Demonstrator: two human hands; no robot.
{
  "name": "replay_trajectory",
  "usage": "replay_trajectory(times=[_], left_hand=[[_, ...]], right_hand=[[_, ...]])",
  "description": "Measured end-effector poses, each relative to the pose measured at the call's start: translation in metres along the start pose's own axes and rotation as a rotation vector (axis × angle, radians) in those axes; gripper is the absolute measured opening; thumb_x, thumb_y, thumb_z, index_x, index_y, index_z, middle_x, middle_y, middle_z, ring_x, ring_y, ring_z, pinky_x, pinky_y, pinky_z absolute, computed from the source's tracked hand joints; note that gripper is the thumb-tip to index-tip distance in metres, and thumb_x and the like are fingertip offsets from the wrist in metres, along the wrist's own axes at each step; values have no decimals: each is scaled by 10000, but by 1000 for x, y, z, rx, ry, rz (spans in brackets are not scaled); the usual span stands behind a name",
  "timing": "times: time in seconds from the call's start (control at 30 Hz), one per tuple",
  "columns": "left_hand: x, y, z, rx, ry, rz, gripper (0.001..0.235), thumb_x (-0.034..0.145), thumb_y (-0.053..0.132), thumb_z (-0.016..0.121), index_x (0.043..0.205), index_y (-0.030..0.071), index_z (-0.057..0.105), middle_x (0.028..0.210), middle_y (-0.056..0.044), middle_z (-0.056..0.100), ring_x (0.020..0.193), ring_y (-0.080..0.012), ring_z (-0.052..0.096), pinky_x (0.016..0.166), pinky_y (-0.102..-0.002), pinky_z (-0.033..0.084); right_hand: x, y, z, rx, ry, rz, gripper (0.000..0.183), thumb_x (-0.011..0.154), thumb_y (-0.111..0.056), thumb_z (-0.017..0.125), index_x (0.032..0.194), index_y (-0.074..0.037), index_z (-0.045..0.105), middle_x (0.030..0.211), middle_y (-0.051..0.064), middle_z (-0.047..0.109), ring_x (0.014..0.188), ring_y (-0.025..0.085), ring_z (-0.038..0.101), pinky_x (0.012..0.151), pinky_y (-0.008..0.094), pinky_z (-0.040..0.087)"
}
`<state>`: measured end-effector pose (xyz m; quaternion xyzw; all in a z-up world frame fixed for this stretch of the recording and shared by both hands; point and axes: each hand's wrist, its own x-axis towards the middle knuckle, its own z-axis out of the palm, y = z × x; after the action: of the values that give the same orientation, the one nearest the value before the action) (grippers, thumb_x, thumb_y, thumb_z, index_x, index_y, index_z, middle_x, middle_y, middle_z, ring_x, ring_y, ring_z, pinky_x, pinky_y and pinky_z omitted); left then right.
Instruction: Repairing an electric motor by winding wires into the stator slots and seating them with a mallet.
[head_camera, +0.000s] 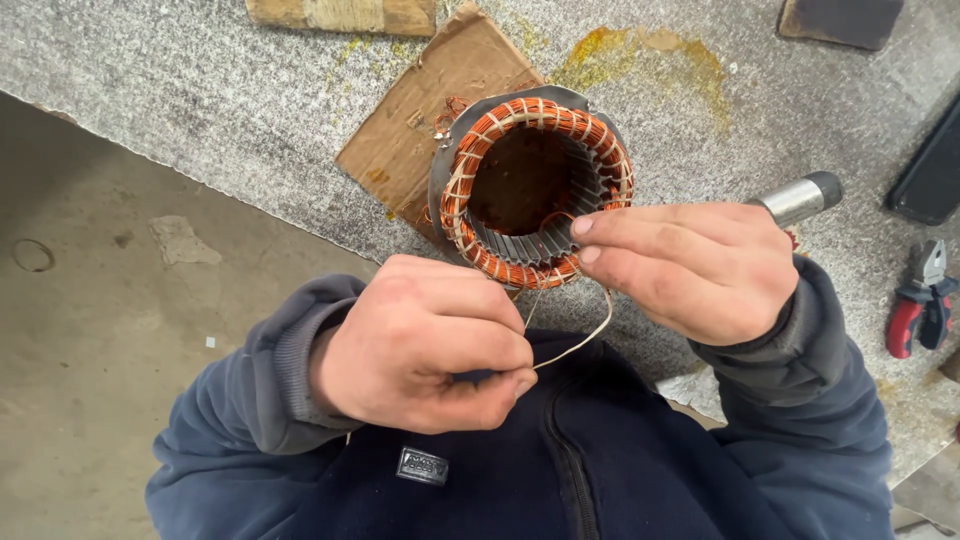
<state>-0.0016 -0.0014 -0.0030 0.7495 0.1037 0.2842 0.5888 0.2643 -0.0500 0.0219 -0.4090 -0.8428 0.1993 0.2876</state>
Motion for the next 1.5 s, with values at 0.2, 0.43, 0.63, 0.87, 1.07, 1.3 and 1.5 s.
replay_trajectory(times=[0.2, 0.43, 0.63, 0.87, 1.07, 1.3, 1.5], left_hand=[[0, -1, 1, -2, 4, 5, 121, 889, 103, 807, 924, 105, 692, 903, -26, 675, 773, -219, 693, 678, -336, 555], [1, -1, 1, 2, -19, 7, 118, 887, 108, 809, 914, 107, 694, 893, -22, 673, 759, -215, 686, 670, -338, 547], [0, -1, 2, 9, -11, 14, 118, 882, 109, 809, 911, 108, 694, 895, -21, 674, 757, -216, 685, 671, -337, 548], [0, 1, 2, 1, -1, 4, 122, 882, 105, 813, 910, 112, 694, 894, -16, 675, 754, -213, 686, 672, -331, 551], [2, 1, -1, -33, 20, -23, 116, 892, 76, 805, 922, 97, 695, 905, -20, 688, 772, -205, 706, 690, -319, 565], [4, 0, -7, -30, 25, -98, 107, 879, 50, 794, 922, 71, 699, 897, -46, 689, 780, -212, 711, 703, -318, 573], [3, -2, -7, -57, 16, -130, 103, 869, 32, 792, 933, 62, 717, 881, -56, 692, 775, -192, 714, 695, -308, 568]], right_hand=[[3, 1, -5, -30, -59, -78, 112, 793, 12, 726, 904, 24, 724, 985, 197, 744, 869, 300, 765, 682, 356, 614], [-6, 8, -1, 16, -76, -93, 114, 862, -9, 736, 968, 30, 727, 1050, 199, 745, 943, 304, 770, 761, 366, 629], [-7, 9, 0, 15, -113, -152, 144, 856, -34, 728, 984, 33, 735, 1064, 204, 742, 947, 305, 766, 745, 361, 624], [-1, 10, 0, 71, -161, -138, 186, 838, -47, 718, 1013, 15, 710, 1038, 176, 746, 900, 293, 763, 686, 354, 607], [-1, 12, 19, 84, -219, 91, 382, 835, -35, 746, 1216, -62, 733, 919, 23, 722, 858, 211, 703, 798, 384, 576], [9, -6, 27, -103, -232, 32, 494, 755, -136, 772, 1234, -42, 698, 1004, 62, 731, 1060, 264, 644, 1008, 461, 492], [-72, -8, 40, -146, 100, 84, 383, 775, -113, 718, 1141, -5, 682, 1080, 134, 744, 1032, 320, 667, 994, 500, 515]])
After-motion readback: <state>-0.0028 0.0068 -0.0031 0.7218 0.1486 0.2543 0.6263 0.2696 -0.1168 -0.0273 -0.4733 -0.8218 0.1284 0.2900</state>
